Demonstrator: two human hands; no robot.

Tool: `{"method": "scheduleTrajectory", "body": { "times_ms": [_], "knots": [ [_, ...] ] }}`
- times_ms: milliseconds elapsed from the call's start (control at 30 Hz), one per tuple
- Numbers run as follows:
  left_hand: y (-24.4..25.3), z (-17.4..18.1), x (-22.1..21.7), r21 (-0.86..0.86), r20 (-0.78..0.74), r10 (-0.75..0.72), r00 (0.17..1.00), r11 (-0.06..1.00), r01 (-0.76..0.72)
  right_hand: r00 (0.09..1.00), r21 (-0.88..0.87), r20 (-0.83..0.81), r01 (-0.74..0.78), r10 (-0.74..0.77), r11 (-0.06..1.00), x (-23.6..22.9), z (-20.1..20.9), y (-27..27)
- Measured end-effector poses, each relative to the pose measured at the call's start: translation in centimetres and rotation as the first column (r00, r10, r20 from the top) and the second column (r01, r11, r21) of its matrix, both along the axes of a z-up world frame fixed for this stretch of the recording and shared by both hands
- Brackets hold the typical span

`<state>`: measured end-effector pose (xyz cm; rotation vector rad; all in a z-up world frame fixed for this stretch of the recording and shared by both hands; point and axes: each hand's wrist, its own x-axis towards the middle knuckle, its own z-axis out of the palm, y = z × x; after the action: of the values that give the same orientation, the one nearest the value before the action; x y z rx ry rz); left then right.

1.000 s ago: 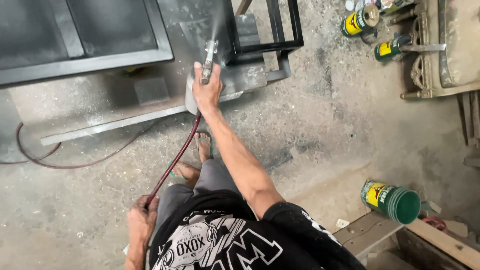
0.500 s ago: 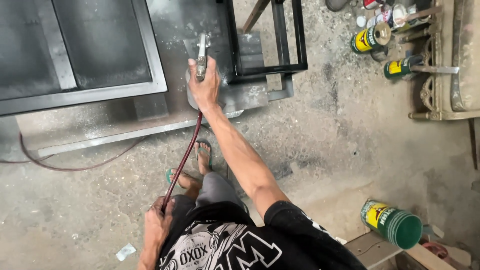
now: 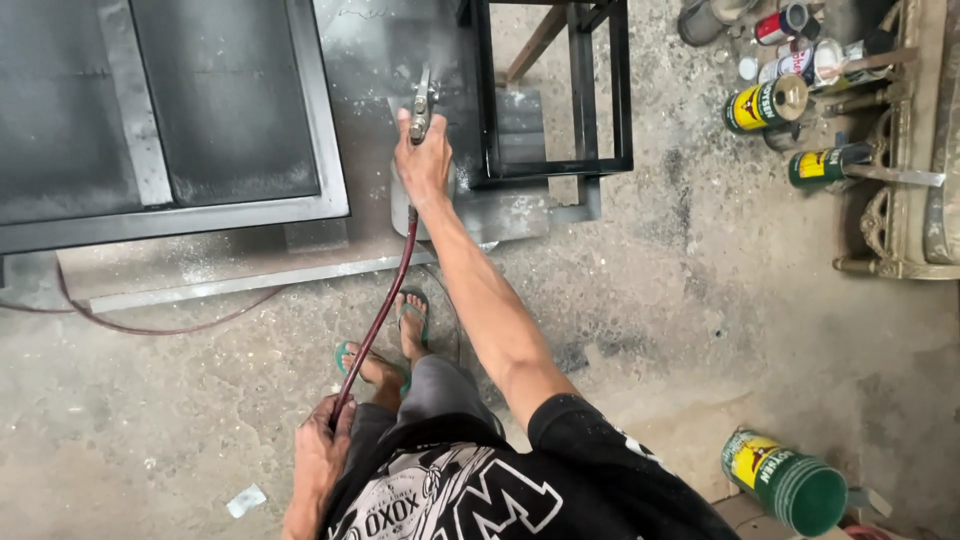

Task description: Using a pneumatic spray gun to apply a black finish to a metal furniture frame.

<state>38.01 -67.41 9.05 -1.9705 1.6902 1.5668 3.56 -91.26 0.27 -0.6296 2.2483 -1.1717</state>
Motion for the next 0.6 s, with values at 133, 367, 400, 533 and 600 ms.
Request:
{"method": "scheduleTrajectory", "body": {
  "times_ms": [133,367,400,533,600],
  "knots": [
    [0.1,-0.9,0.3,0.003,-0.007,-0.022,1.0,1.0,0.022,0.994,-0.07,-0.111,-0.021,0.013,0.997,0.2,0.5,0.8],
    [0.1,-2.0,1.7,-0.037,-0.028,-0.053,0.998,0.998,0.051,0.995,0.026,-0.064,0.083,-0.082,0.996,1.1,3.7,2.0],
    [0.4,-2.0,2.2,-0.031,-0.063,-0.074,0.995,0.997,0.072,0.995,0.068,-0.039,0.089,-0.086,0.994,1.1,4.6,3.1],
    [2.0,-4.6,5.5,-0.003,-0.121,-0.073,0.99,0.997,0.073,0.995,0.058,0.101,-0.007,0.001,0.998,3.6,9.1,8.6],
    [3.0,-5.0,7.3,0.119,-0.057,-0.157,0.986,0.979,0.163,0.982,0.191,0.188,-0.013,-0.023,0.982,5.4,10.6,12.3]
  ]
}}
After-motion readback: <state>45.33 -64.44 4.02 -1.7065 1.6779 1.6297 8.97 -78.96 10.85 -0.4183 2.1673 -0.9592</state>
